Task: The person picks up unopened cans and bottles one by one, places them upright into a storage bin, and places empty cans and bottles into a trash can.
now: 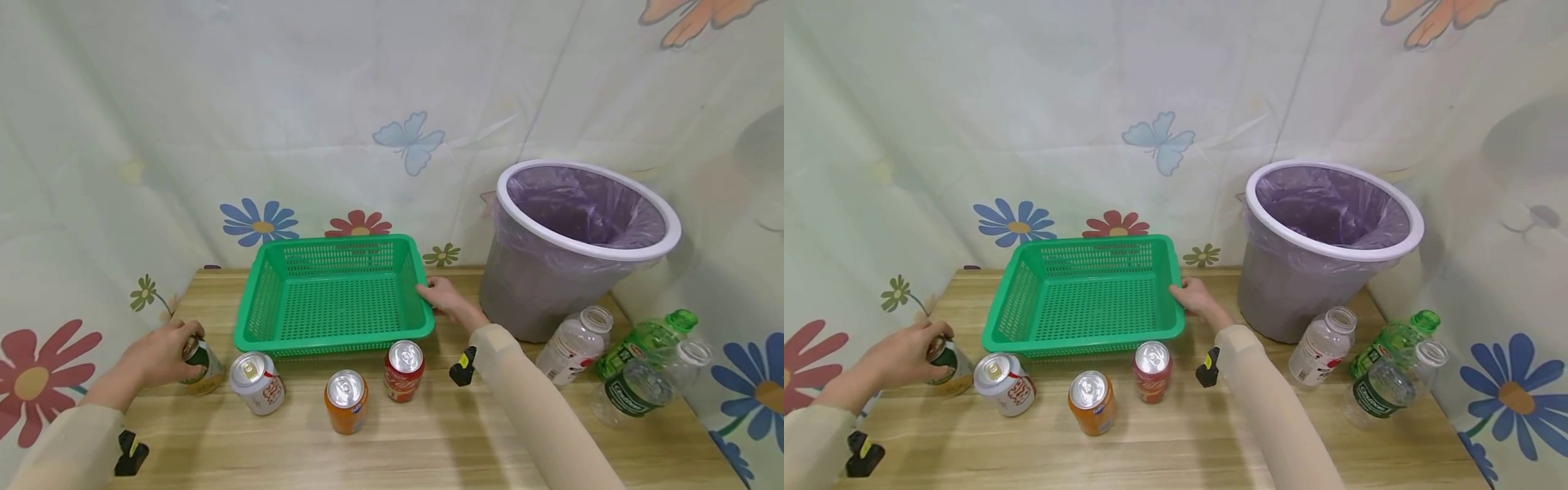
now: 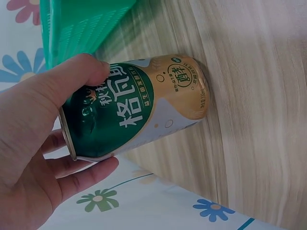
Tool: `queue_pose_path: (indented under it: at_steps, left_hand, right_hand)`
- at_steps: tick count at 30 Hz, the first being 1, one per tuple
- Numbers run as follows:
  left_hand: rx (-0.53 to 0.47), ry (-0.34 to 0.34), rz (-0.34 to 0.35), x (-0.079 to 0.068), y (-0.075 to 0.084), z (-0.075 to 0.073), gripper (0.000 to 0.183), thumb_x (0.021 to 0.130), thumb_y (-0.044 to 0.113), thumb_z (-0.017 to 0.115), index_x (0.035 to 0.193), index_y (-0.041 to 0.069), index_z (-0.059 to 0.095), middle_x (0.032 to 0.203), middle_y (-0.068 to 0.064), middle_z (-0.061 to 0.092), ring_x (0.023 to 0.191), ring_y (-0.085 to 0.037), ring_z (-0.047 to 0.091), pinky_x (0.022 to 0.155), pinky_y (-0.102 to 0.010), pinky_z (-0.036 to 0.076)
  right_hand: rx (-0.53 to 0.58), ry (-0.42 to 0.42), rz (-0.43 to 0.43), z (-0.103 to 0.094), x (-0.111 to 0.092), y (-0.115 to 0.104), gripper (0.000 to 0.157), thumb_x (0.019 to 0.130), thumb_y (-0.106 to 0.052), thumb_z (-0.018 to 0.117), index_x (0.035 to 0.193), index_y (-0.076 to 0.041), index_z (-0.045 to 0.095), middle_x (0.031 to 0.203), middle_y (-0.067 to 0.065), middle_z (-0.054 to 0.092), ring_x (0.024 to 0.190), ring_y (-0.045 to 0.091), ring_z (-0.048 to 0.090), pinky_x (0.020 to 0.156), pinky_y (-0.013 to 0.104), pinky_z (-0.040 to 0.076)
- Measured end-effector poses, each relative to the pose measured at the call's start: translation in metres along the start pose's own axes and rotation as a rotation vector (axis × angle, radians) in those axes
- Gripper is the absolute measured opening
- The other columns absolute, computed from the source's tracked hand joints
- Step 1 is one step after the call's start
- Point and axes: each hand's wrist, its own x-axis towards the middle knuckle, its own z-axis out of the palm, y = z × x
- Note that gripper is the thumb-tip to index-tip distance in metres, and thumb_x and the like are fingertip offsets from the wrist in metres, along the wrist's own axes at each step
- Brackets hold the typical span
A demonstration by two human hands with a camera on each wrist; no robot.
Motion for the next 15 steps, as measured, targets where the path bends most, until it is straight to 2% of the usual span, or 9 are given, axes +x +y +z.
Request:
queue_pose_path:
  at_steps: [9,13,15]
  left_hand:
    - [0.016,0.004,0.017,0.001,0.003,-0.006,0.051,0.063,0.027,0.081,0.103,0.007,0.056,0.079,-0.003,0.048,0.062,-0.014,0.046,0.050,-0.029,0.040]
    - [0.029,0.001,0.022,0.002,0.004,-0.013,0.053,0.063,0.027,0.081,0.104,0.006,0.055,0.081,-0.005,0.049,0.063,-0.014,0.048,0.050,-0.029,0.041]
    - [0.034,0.001,0.020,0.003,0.004,-0.018,0.053,0.063,0.027,0.081,0.104,0.006,0.055,0.087,-0.011,0.053,0.065,-0.016,0.051,0.050,-0.030,0.044]
  right_hand:
    - [0.004,0.000,0.003,0.001,0.000,0.000,0.033,0.091,-0.017,0.046,0.115,0.007,0.048,0.108,0.022,0.056,0.094,0.032,0.062,0.069,0.032,0.055]
    - [0.009,0.004,0.006,0.001,0.001,0.001,0.033,0.091,-0.016,0.046,0.114,0.007,0.048,0.110,0.023,0.055,0.098,0.035,0.060,0.072,0.034,0.055]
    - [0.006,0.003,0.006,0.001,0.001,0.001,0.033,0.091,-0.016,0.046,0.113,0.008,0.048,0.111,0.024,0.055,0.098,0.035,0.060,0.072,0.034,0.055]
